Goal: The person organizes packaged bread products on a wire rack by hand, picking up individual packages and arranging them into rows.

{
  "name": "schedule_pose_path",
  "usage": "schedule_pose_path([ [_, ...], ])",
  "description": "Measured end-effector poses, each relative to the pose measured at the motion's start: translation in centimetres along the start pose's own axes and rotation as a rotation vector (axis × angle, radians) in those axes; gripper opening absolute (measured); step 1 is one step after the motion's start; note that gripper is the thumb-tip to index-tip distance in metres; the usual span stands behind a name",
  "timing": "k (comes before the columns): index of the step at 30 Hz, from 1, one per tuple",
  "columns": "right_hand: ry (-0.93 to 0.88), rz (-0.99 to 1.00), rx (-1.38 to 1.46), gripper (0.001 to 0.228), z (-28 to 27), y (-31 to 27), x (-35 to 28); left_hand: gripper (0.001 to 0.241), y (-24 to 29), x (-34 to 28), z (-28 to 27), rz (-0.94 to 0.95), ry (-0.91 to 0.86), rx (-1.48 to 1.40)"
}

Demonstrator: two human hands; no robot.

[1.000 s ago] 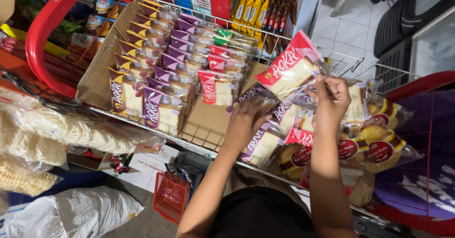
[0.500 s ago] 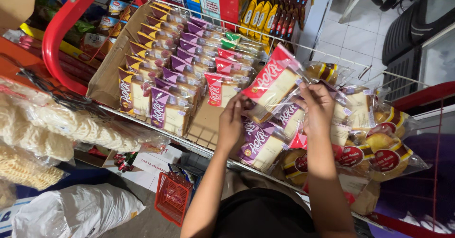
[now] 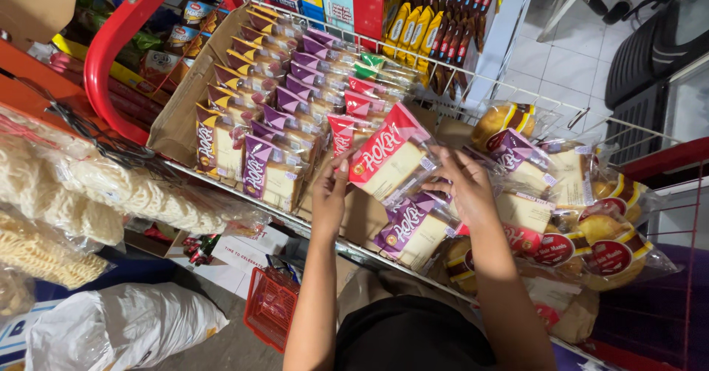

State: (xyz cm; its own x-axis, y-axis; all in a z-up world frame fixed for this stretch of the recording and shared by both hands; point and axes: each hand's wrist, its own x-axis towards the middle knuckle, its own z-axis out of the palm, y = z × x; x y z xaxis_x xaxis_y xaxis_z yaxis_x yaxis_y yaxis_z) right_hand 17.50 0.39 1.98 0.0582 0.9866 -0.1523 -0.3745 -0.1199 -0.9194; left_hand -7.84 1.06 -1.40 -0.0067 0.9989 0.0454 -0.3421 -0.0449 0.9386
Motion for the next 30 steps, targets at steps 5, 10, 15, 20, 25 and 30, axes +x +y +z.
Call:
schedule_pose_path([
  [5,-0.041,-0.06,-0.109,0.029,-0.5,1.4,0.1,0.036,-0.8,0.4,-1.7,-0.097,0.126,-0.042],
  [10,-0.051,-0.127,-0.138,0.022,-1.5,3.4,0.6,0.028,-4.2,0.6,-3.2,-0.151,0.218,-0.114],
  [15,0.005,-0.104,-0.247,0.022,-1.7,3.9,0.9,0.023,-5.2,0.1,-2.7,0.087,0.242,-0.178],
  [20,-0.02,-0.096,-0.353,0.028,0.0,2.2,0.2,0.026,-4.4,-0.5,-3.0,0.022,0.29,-0.184],
  [25,-0.034,-0.113,-0.428,0.031,1.5,0.5,1.5,0.024,-4.4,-0.3,-2.8,0.04,0.23,-0.127],
  [30,-0.092,-0.164,-0.397,0.016,1.7,1.6,3.0,0.025,-4.0,-0.3,-2.5,0.047,0.153,-0.128],
])
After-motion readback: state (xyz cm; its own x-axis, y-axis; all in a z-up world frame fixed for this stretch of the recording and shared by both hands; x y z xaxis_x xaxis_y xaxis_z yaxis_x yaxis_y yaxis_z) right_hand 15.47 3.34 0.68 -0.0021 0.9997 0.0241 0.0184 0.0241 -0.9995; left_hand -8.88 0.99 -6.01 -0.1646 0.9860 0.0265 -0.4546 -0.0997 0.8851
